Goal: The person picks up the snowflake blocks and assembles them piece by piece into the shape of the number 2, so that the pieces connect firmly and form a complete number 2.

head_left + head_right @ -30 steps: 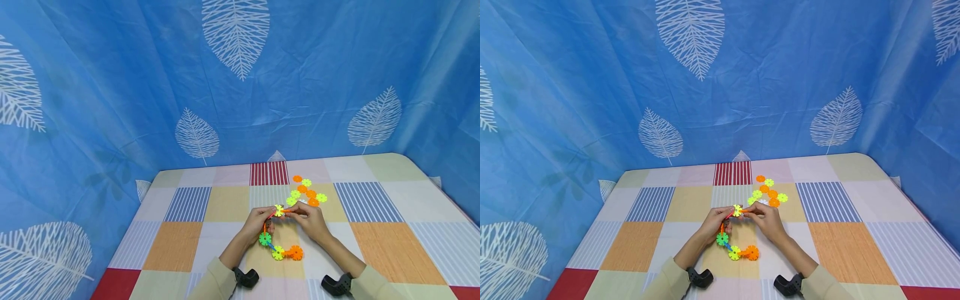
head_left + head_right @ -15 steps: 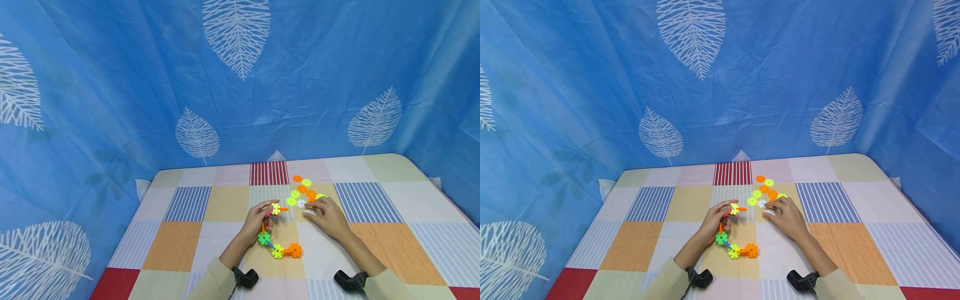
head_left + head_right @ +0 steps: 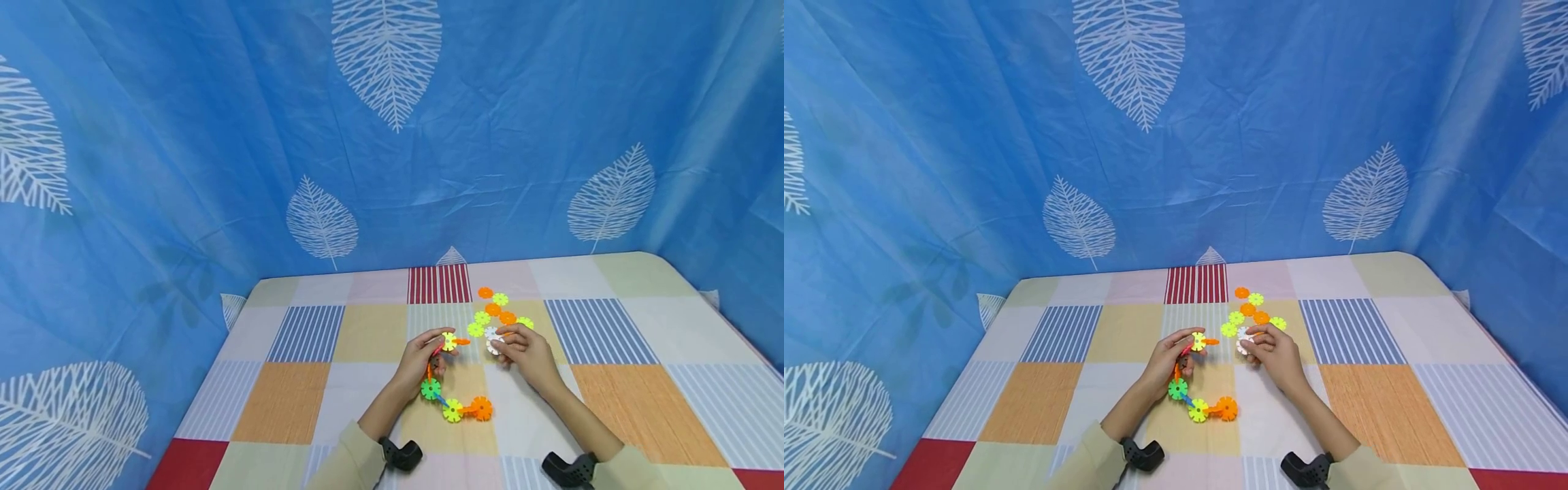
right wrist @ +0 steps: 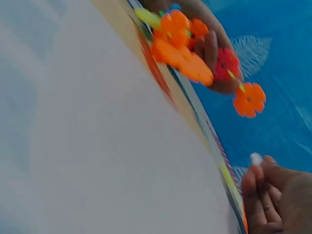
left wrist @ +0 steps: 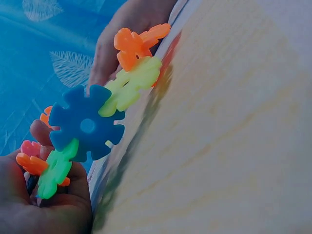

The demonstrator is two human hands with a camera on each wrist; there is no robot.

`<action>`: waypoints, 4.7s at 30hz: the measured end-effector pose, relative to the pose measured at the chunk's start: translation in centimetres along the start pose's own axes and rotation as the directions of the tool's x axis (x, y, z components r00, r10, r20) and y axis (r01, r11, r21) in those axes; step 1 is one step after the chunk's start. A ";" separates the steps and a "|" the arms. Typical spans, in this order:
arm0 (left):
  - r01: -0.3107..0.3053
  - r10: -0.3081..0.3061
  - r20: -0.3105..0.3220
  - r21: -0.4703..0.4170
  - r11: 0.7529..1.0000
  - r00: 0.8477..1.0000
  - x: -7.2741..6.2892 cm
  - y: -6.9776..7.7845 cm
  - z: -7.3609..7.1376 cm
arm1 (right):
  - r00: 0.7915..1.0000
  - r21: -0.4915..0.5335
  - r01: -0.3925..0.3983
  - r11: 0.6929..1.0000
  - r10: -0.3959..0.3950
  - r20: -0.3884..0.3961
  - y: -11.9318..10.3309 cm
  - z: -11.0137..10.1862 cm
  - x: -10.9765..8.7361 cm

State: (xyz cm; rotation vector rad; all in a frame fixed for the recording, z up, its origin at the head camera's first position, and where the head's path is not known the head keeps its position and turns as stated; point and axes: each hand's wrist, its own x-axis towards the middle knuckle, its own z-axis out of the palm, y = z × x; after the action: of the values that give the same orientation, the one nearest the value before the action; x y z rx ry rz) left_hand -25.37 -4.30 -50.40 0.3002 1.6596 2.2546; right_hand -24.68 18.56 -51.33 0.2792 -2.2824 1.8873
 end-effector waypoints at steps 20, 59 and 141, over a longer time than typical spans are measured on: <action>-0.019 0.022 -0.031 0.112 0.994 0.999 -0.1 -0.1 0.1 | 0.981 0.391 -0.192 0.900 0.175 0.079 -1.4 3.4 -0.6; 0.000 -0.001 -0.181 -0.002 1.000 0.984 0.2 0.0 -0.1 | 0.991 0.026 0.125 0.992 -0.123 -0.062 0.2 2.6 2.0; 0.050 -0.051 -0.178 -0.012 0.999 0.983 0.0 0.1 -0.3 | 0.999 0.230 0.019 0.973 -0.009 -0.044 0.1 -1.2 0.8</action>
State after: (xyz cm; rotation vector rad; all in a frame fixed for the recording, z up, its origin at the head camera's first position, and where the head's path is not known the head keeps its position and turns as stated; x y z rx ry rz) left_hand -25.52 -4.58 -50.37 0.0543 1.7244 2.3075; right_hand -25.52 19.71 -51.02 0.2804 -2.0299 2.1311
